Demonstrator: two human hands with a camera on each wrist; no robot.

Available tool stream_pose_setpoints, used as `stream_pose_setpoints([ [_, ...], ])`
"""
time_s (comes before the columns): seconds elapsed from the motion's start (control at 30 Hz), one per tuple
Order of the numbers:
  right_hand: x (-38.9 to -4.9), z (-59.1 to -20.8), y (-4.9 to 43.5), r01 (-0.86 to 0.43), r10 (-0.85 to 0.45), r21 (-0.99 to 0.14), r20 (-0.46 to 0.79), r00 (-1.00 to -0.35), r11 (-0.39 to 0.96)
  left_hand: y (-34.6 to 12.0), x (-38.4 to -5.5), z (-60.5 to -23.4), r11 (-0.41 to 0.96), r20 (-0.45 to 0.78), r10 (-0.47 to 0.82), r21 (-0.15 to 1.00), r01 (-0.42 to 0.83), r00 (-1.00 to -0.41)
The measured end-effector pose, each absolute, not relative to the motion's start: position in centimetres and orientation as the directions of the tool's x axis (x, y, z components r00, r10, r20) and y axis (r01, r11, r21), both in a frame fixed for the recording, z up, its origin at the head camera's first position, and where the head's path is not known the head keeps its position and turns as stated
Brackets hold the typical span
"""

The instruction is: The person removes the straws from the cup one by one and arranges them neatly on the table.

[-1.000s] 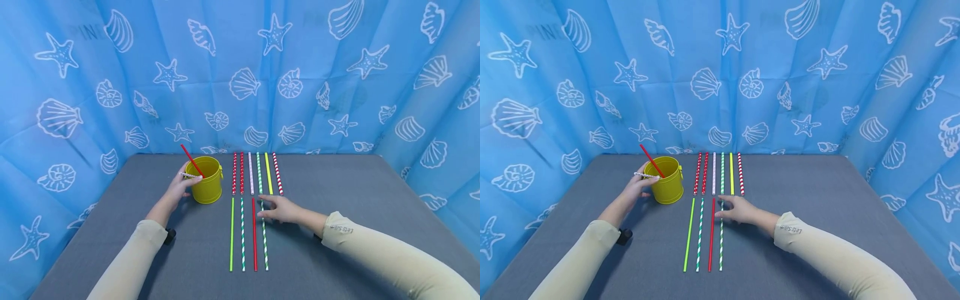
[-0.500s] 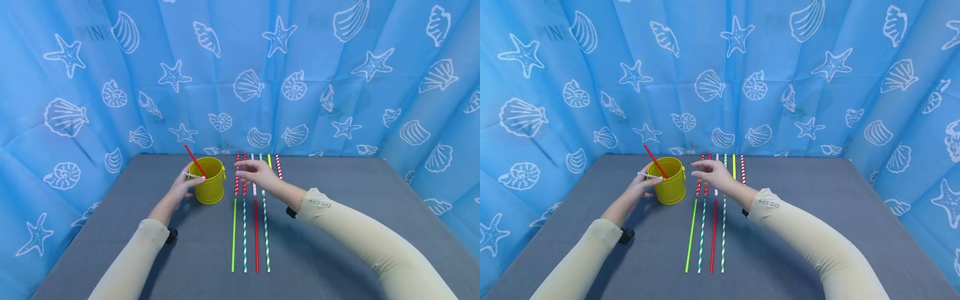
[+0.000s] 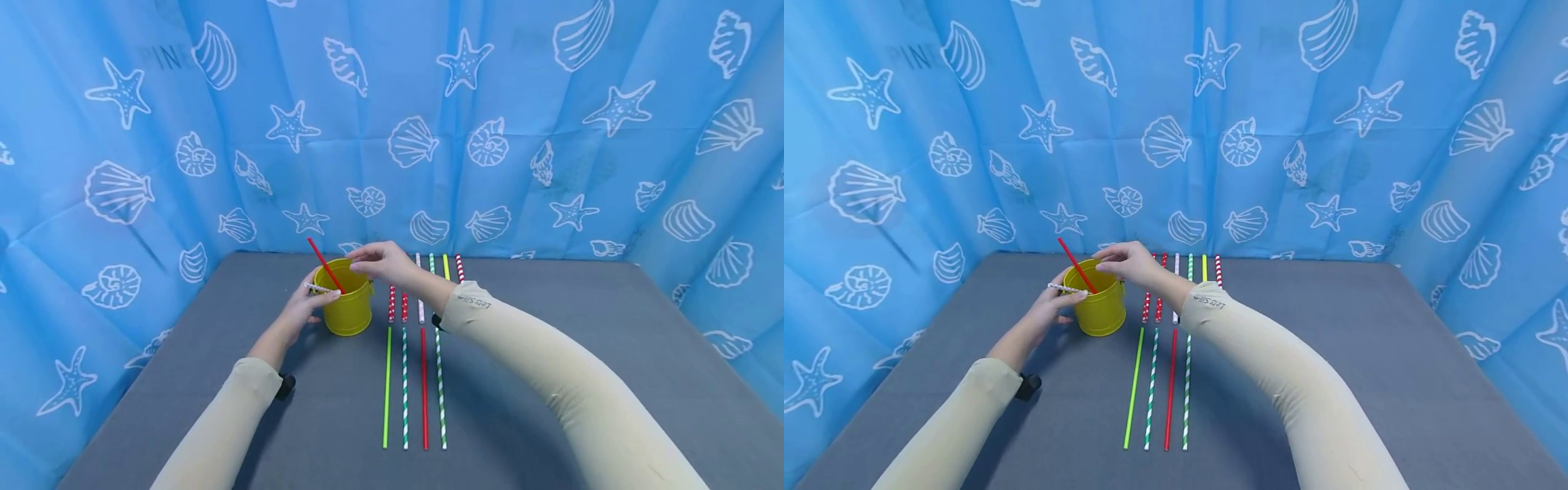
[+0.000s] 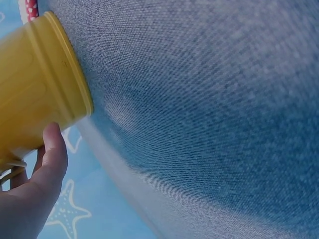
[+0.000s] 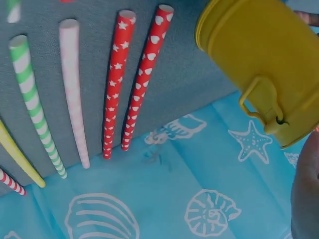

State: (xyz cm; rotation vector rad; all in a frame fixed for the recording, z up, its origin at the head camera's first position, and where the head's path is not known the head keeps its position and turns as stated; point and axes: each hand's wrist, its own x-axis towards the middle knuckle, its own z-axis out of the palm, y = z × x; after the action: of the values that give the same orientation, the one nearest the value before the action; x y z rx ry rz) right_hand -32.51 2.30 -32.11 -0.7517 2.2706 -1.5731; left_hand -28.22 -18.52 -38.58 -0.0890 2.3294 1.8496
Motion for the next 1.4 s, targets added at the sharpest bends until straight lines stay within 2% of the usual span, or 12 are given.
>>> stream_pose_setpoints([
  [0.17,-33.3,-31.9,1.4,-0.295,-0.587,-0.898,0.052,-0.808,0.326,-18.7,-28.3,-38.6,0.231,-0.168,0.062,0.961,-0.15,-0.984],
  [0.37,-34.2,-32.3,-0.2,-0.29,-0.553,-0.863,0.015,-0.833,0.414,-18.8,-28.4,-38.5,0.224,-0.17,0.072,0.963,-0.151,-0.983],
  [0.6,-34.6,-32.4,-2.5,-0.307,-0.55,-0.79,-0.047,-0.834,0.532,-18.8,-28.4,-38.5,0.222,-0.159,0.073,0.965,-0.139,-0.985],
  [1.13,-34.4,-33.5,-5.3,-0.314,-0.473,-0.758,0.009,-0.881,0.572,-18.7,-28.0,-38.9,0.215,-0.168,0.062,0.965,-0.151,-0.984],
  [1.4,-34.4,-33.3,-4.9,-0.322,-0.47,-0.779,0.04,-0.882,0.538,-18.7,-28.1,-38.6,0.216,-0.178,0.048,0.962,-0.164,-0.983],
])
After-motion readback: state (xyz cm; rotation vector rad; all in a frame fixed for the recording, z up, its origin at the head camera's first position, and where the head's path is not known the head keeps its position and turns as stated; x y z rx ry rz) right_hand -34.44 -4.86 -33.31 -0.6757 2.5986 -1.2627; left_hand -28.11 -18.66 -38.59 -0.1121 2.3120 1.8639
